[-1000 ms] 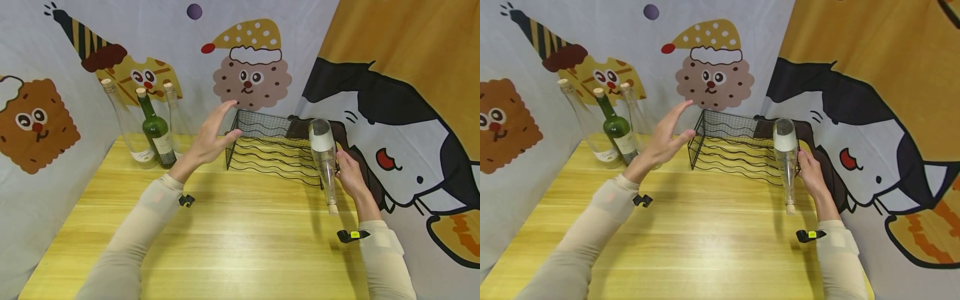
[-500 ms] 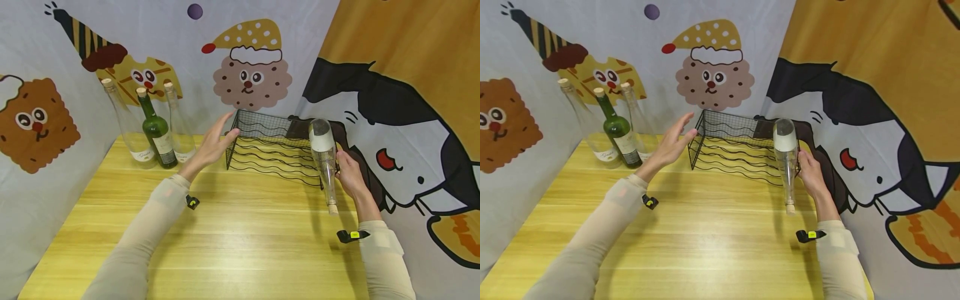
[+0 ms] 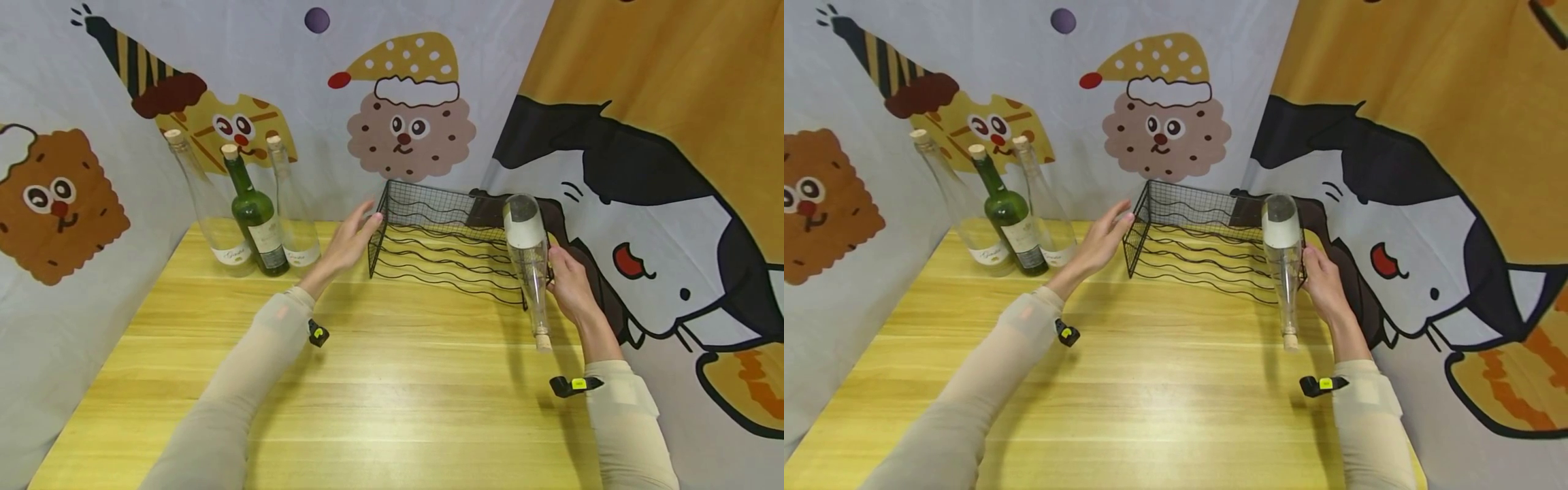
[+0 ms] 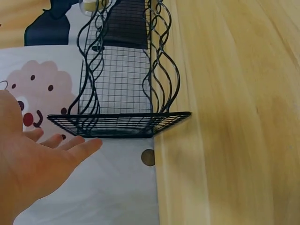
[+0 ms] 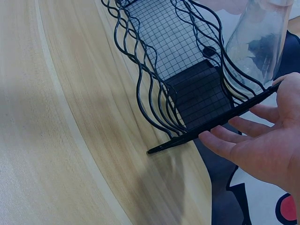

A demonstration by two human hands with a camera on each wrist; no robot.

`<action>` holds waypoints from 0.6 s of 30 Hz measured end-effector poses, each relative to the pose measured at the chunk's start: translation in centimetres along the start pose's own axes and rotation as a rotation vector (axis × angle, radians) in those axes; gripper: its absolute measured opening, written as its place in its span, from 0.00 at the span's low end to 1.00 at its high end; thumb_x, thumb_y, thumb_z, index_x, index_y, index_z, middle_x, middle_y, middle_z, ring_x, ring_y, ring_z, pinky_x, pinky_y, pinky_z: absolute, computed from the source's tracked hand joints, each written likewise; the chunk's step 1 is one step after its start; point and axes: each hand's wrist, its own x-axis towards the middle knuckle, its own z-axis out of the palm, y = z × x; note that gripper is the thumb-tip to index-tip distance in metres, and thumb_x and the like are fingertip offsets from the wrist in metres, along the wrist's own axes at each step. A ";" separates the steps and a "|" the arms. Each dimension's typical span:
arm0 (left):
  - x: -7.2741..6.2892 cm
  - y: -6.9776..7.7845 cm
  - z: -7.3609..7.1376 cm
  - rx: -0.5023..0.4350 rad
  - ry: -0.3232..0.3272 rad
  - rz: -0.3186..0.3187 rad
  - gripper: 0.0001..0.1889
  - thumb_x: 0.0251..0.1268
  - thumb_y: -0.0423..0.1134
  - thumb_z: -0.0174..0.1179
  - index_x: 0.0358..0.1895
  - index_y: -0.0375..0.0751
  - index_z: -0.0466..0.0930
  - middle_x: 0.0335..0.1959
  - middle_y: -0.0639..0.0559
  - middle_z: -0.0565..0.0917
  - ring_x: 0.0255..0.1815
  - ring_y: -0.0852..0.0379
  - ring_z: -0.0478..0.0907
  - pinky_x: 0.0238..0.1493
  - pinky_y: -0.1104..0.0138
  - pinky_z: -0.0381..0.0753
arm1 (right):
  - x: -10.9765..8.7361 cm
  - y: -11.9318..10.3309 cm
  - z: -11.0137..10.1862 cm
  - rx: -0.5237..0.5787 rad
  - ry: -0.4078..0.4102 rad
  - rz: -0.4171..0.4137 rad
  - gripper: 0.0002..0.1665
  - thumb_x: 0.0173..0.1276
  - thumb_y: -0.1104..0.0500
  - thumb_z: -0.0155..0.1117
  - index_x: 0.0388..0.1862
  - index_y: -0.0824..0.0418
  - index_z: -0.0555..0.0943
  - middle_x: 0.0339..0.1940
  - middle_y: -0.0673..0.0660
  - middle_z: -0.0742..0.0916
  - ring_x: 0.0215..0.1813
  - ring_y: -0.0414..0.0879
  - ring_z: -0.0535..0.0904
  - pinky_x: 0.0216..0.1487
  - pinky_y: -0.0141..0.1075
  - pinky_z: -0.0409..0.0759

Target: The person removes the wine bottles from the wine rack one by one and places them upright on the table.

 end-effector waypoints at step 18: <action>0.8 -0.9 0.6 -0.075 -0.021 -0.118 0.37 0.95 0.65 0.38 0.94 0.51 0.56 0.94 0.45 0.62 0.92 0.38 0.63 0.95 0.41 0.63 | 0.0 0.1 -0.1 -0.026 -0.002 -0.014 0.47 0.95 0.34 0.35 0.98 0.55 0.42 0.99 0.62 0.42 0.98 0.67 0.36 0.88 0.85 0.44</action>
